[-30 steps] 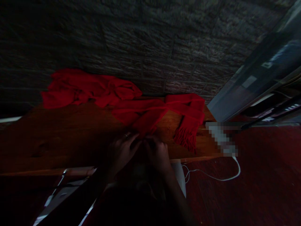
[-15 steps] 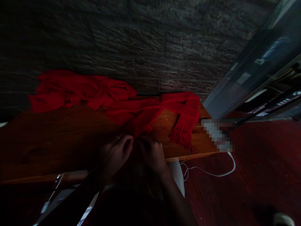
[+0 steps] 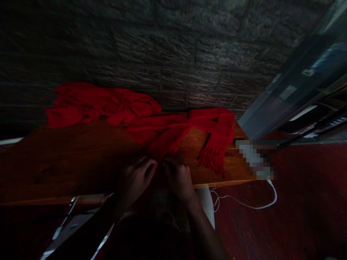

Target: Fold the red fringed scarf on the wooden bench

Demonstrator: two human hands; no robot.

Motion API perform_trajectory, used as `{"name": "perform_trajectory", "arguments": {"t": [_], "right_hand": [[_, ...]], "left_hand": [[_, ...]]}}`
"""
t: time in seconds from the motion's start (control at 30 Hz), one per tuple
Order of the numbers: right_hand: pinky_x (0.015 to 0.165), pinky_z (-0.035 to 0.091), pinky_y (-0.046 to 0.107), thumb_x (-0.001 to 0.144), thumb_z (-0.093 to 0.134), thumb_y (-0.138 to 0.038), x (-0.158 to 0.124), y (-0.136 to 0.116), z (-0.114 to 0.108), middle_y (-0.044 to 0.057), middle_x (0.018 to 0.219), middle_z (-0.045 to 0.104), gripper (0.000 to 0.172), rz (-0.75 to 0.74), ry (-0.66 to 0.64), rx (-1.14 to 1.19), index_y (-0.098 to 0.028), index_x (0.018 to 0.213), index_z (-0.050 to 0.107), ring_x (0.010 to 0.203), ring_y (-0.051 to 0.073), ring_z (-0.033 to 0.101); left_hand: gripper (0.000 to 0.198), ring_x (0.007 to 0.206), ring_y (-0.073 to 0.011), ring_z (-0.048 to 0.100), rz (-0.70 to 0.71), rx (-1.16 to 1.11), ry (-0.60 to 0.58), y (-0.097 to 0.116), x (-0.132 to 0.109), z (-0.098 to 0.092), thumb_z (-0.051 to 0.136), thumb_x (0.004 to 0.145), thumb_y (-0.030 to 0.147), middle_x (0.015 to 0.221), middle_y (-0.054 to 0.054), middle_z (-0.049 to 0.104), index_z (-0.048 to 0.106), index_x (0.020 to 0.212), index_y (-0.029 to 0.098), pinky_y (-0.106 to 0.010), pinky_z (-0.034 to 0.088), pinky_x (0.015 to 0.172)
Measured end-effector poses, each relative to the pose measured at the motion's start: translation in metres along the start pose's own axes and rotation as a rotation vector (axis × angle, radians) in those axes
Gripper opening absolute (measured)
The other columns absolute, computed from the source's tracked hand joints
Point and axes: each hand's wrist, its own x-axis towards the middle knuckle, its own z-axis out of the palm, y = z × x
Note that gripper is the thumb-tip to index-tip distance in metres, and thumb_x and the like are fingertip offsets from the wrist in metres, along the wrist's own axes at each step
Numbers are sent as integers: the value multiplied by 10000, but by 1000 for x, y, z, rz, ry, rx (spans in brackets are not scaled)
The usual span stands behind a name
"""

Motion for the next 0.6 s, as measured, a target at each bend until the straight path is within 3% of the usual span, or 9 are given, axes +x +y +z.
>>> {"name": "perform_trajectory", "arguments": {"t": [0.07, 0.17, 0.43, 0.6], "right_hand": [[819, 518, 263, 938, 559, -263, 0, 0, 0, 16, 1017, 748, 206, 3, -6, -1, -247, 1075, 713, 906, 175, 702], [798, 523, 268, 929, 567, -261, 0, 1, 0, 24, 993, 751, 201, 7, 1, -3, -241, 1064, 714, 884, 184, 705], [777, 515, 270, 932, 552, -286, 0, 4, 2, 31, 966, 747, 185, 20, 19, -10, -233, 1017, 708, 870, 191, 704], [691, 523, 253, 942, 527, -344, 6, 7, -10, 25, 883, 741, 234, 58, -56, 56, -213, 1073, 668, 728, 164, 696]], "left_hand": [[177, 834, -217, 620, 22, -22, 21, 3, -1, -2, 497, 971, 220, 895, -40, 684, 670, 937, 211, -335, 435, 758], [192, 855, -213, 618, 59, -54, -44, 5, -4, 2, 490, 974, 211, 899, -41, 679, 672, 913, 210, -336, 440, 790], [187, 885, -222, 635, 5, -76, -160, -3, -9, 4, 503, 973, 237, 923, -49, 686, 681, 924, 212, -351, 466, 802], [253, 948, -243, 655, -2, -64, -113, -7, -14, 8, 544, 954, 272, 1079, -87, 704, 647, 1170, 191, -373, 500, 833]]}}
